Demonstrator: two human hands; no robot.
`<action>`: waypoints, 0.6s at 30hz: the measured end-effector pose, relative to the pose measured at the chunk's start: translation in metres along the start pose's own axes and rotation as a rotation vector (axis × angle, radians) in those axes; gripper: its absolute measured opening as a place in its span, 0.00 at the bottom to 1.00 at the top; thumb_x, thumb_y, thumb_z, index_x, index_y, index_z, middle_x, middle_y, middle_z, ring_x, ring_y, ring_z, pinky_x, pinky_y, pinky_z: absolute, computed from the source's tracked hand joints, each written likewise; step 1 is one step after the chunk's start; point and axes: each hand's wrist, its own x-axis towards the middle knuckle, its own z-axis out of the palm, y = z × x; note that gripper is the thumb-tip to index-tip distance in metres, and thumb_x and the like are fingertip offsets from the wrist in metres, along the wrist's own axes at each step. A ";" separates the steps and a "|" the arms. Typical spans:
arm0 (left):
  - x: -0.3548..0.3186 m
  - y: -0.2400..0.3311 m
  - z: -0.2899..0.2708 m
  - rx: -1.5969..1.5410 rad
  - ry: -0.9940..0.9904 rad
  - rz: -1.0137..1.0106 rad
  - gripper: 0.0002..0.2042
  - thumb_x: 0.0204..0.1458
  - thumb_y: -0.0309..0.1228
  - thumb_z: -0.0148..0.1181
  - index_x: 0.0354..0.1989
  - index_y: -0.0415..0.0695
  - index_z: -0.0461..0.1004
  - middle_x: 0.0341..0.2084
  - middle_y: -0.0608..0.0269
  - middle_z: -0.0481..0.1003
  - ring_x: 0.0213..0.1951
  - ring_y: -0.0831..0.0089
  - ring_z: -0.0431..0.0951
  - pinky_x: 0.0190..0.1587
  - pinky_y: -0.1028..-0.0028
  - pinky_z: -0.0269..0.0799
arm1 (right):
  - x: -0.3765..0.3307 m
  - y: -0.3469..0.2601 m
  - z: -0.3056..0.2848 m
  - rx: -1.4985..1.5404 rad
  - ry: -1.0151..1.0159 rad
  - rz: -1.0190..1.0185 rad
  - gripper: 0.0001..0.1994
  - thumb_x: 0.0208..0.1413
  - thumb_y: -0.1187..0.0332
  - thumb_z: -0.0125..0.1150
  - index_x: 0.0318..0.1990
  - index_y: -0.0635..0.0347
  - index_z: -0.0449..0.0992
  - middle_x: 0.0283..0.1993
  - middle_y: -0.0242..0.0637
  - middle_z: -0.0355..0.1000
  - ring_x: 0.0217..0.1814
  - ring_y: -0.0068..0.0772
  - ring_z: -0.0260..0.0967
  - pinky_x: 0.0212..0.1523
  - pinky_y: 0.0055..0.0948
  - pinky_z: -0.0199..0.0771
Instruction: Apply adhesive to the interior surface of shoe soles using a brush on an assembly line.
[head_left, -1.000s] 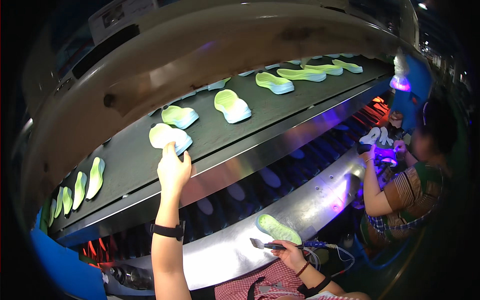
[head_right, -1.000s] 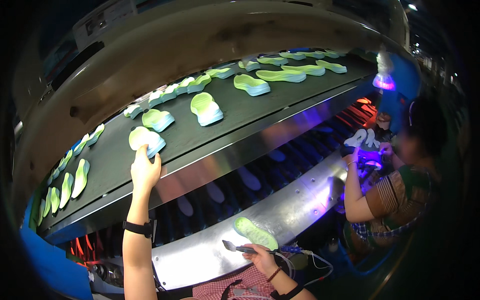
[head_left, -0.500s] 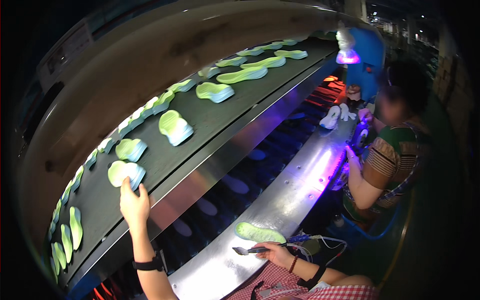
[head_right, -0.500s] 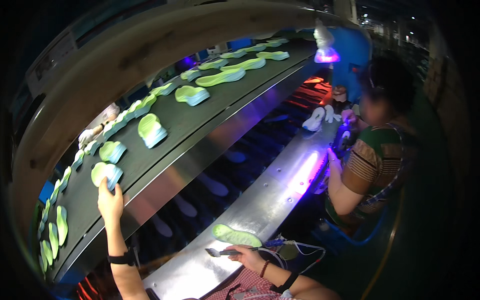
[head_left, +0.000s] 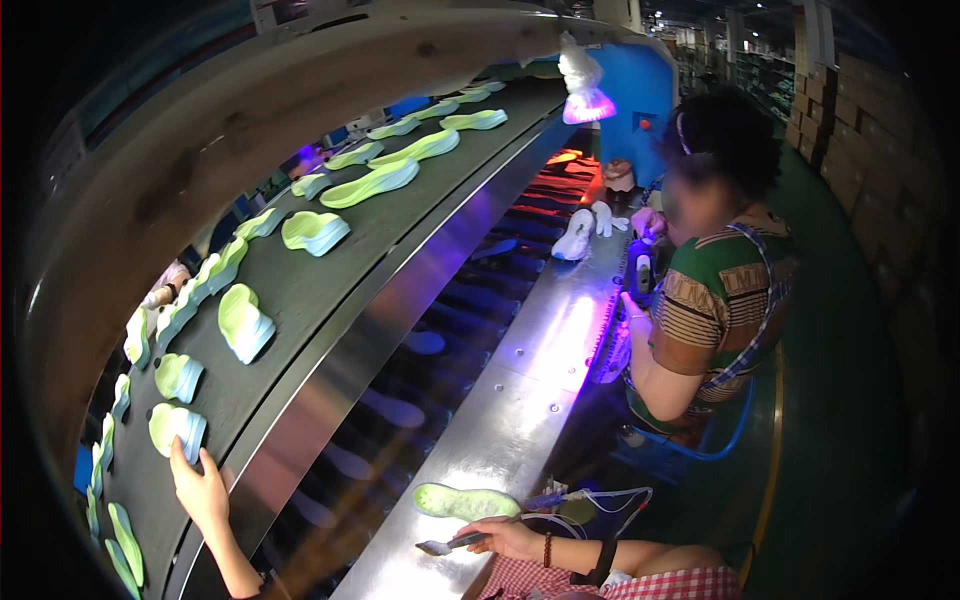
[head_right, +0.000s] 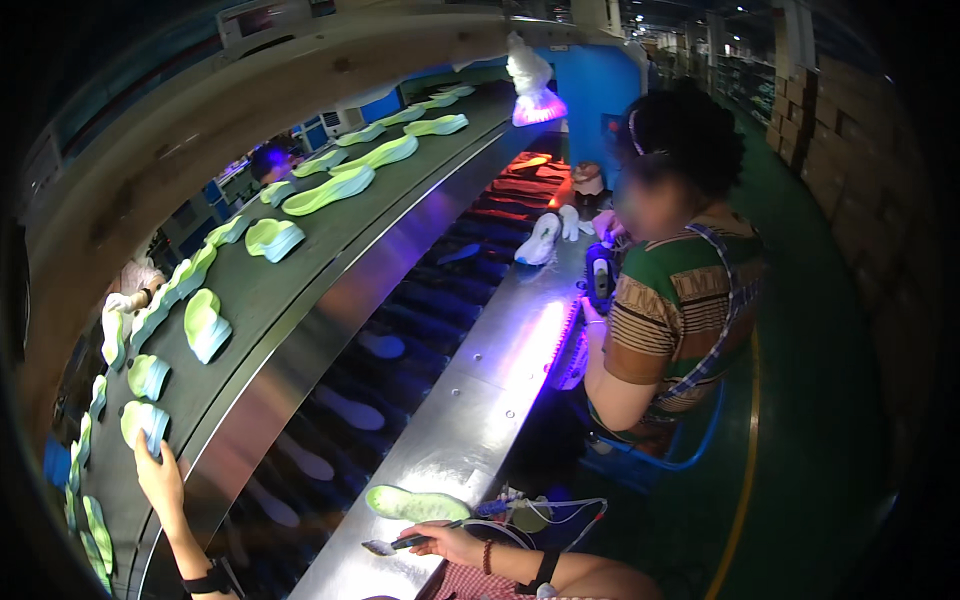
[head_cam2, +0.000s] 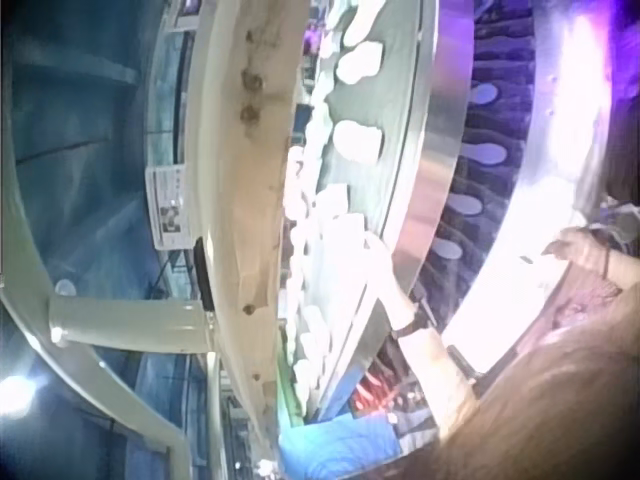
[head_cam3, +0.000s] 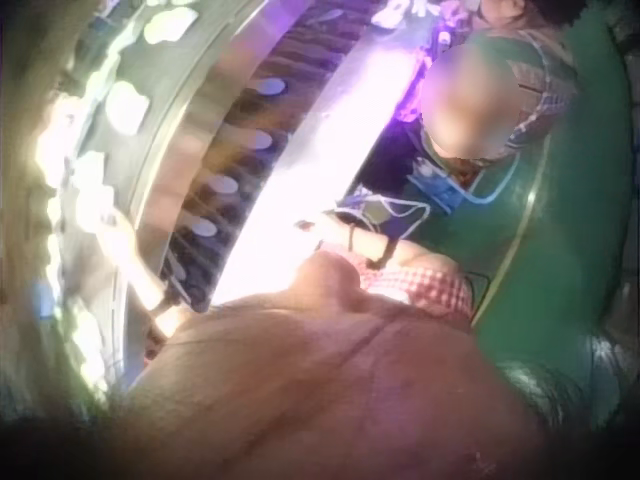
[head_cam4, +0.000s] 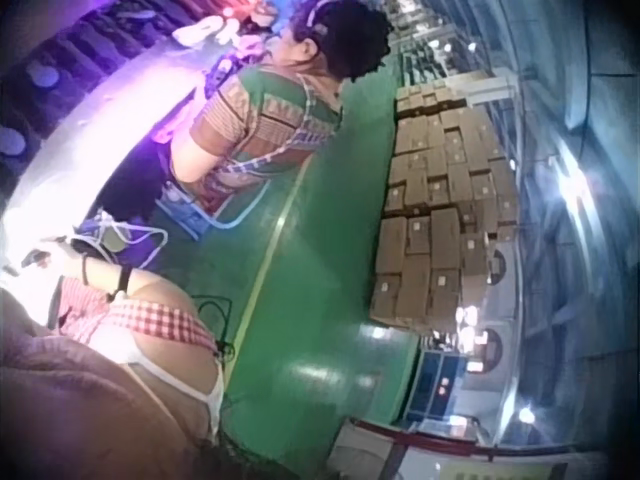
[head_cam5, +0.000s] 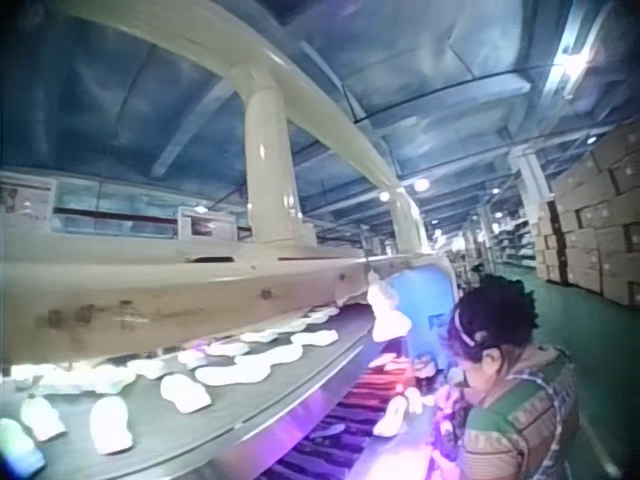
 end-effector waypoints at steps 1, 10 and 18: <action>0.001 -0.002 0.001 0.010 0.000 0.028 0.21 0.50 0.30 0.51 0.54 0.38 0.61 0.51 0.47 0.63 0.54 0.54 0.63 0.54 0.66 0.58 | 0.003 -0.003 -0.003 0.011 0.003 -0.002 0.17 0.59 0.65 0.42 0.50 0.69 0.65 0.46 0.40 0.68 0.40 0.24 0.68 0.46 0.24 0.68; 0.008 -0.001 0.005 0.012 -0.045 -0.008 0.21 0.52 0.29 0.49 0.55 0.38 0.59 0.52 0.49 0.63 0.54 0.55 0.63 0.55 0.66 0.57 | -0.002 -0.012 -0.015 0.019 -0.057 -0.022 0.17 0.60 0.65 0.41 0.50 0.68 0.66 0.46 0.38 0.69 0.41 0.23 0.68 0.46 0.22 0.68; 0.008 0.002 0.004 -0.019 -0.045 -0.013 0.21 0.52 0.30 0.49 0.55 0.39 0.59 0.53 0.50 0.62 0.55 0.56 0.61 0.56 0.67 0.55 | -0.001 -0.018 -0.017 0.018 -0.093 -0.013 0.17 0.60 0.66 0.42 0.50 0.69 0.66 0.46 0.40 0.69 0.42 0.23 0.68 0.46 0.23 0.67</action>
